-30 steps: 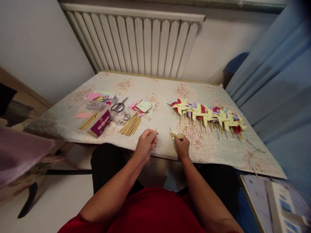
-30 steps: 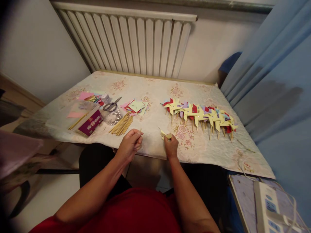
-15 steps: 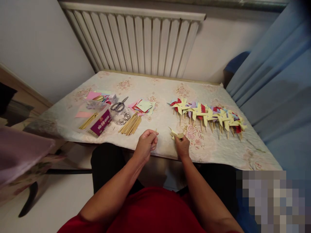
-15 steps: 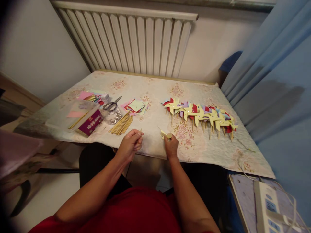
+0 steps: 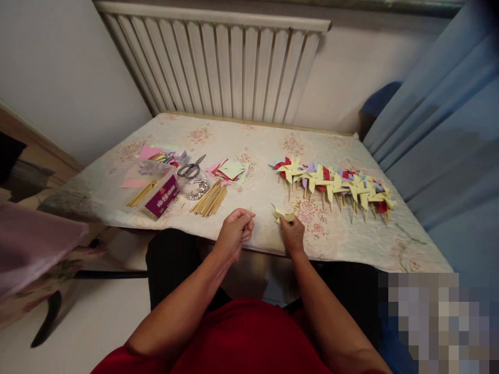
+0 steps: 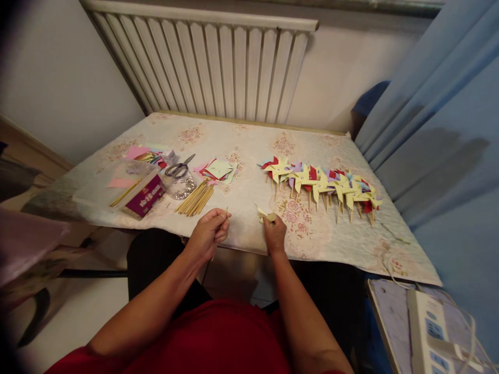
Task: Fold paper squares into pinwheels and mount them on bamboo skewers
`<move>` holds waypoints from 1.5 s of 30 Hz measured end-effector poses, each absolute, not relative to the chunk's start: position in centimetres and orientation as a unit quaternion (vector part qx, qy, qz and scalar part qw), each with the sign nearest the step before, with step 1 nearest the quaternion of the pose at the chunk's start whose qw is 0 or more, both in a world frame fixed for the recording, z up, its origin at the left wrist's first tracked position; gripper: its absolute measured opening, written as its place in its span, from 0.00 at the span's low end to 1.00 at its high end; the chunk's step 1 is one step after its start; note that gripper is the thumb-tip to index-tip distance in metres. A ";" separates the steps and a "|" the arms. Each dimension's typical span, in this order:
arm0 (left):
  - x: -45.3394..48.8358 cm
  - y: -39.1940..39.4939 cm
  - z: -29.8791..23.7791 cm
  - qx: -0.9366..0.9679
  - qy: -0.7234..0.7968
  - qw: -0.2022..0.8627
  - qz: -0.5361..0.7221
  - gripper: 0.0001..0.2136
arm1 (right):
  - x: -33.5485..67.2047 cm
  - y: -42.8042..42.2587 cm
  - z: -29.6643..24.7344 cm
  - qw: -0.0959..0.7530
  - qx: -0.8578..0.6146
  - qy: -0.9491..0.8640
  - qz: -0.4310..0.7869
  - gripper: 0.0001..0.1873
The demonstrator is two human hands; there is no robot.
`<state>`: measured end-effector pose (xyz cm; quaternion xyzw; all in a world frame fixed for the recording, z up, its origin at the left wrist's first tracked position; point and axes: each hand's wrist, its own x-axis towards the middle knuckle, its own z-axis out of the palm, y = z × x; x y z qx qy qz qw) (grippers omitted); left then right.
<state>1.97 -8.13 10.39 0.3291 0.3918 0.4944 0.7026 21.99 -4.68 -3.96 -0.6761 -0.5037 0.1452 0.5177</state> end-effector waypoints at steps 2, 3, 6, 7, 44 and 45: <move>2.0 -8.1 10.4 0.328 0.388 0.708 0.491 0.09 | 22.0 -4.6 -4.1 0.516 -0.677 -0.504 0.146 0.12; 2.0 -8.2 10.4 0.328 0.386 0.709 0.490 0.09 | 22.1 -4.6 -4.1 0.516 -0.677 -0.504 0.146 0.12; 2.0 -8.2 10.4 0.331 0.380 0.713 0.487 0.09 | 22.1 -4.6 -4.2 0.517 -0.675 -0.505 0.148 0.11; 2.0 -8.3 10.5 0.331 0.379 0.715 0.486 0.09 | 22.1 -4.6 -4.2 0.518 -0.674 -0.505 0.149 0.11; 1.8 -7.8 10.1 0.318 0.348 0.741 0.477 0.10 | 22.0 -4.6 -4.2 0.513 -0.676 -0.509 0.148 0.10; 1.8 -7.8 10.1 0.324 0.350 0.737 0.478 0.10 | 22.0 -4.6 -4.2 0.513 -0.676 -0.508 0.149 0.10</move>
